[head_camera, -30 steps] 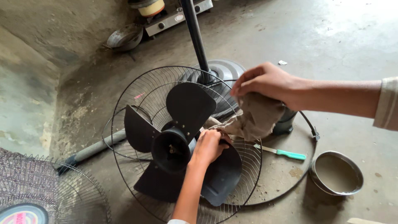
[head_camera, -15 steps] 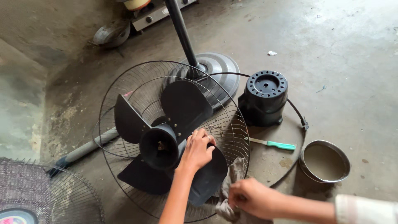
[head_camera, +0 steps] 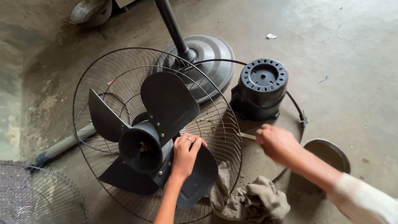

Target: The person cleans a disassembled standing fan on the floor. They wipe the motor housing and fan blades with a cloth, then use a toothbrush to scrub the blades and the central hub area.

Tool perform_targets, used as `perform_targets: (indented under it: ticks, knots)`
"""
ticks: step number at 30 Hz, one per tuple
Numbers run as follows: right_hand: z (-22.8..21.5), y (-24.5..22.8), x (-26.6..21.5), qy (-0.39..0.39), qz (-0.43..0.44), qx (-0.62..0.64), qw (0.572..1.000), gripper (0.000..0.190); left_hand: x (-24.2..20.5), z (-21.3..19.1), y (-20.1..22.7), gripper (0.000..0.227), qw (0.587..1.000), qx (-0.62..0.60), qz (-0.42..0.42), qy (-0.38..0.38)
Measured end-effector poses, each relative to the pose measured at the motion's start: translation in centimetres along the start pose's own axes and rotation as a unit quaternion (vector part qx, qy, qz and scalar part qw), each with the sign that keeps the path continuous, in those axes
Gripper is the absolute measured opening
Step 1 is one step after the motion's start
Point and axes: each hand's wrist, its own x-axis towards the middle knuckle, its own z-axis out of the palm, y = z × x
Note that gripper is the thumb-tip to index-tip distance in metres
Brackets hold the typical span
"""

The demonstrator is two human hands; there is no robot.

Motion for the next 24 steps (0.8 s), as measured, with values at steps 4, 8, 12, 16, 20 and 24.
perform_targets:
  ticks: [4,8,12,16,20,24]
  knots:
    - [4.3,2.1,4.1,0.006,-0.012,-0.061,0.998,0.012,-0.2,0.5,0.7,0.028,0.998,-0.008,-0.048,0.031]
    - [8.9,3.0,4.5,0.04,-0.004,-0.071,0.997,0.043,-0.1,0.5,0.9,0.024,0.997,-0.027,-0.046,0.048]
    - [8.0,3.9,3.6,0.03,0.035,-0.029,0.999,0.03,-0.7,0.1,1.0,0.016,0.995,-0.063,-0.045,0.06]
    - [0.0,3.4,1.5,0.072,0.12,0.063,0.988,0.022,-2.0,-1.2,1.5,0.022,0.998,-0.008,-0.008,0.066]
    - [-7.6,0.2,-3.9,0.063,0.139,0.282,0.947,0.025,-4.1,-1.7,1.3,0.037,0.991,0.097,0.051,0.073]
    - [-7.7,-6.6,-7.7,-0.003,0.061,0.399,0.915,0.017,-5.0,-1.3,0.8,0.046,0.992,0.111,0.008,0.055]
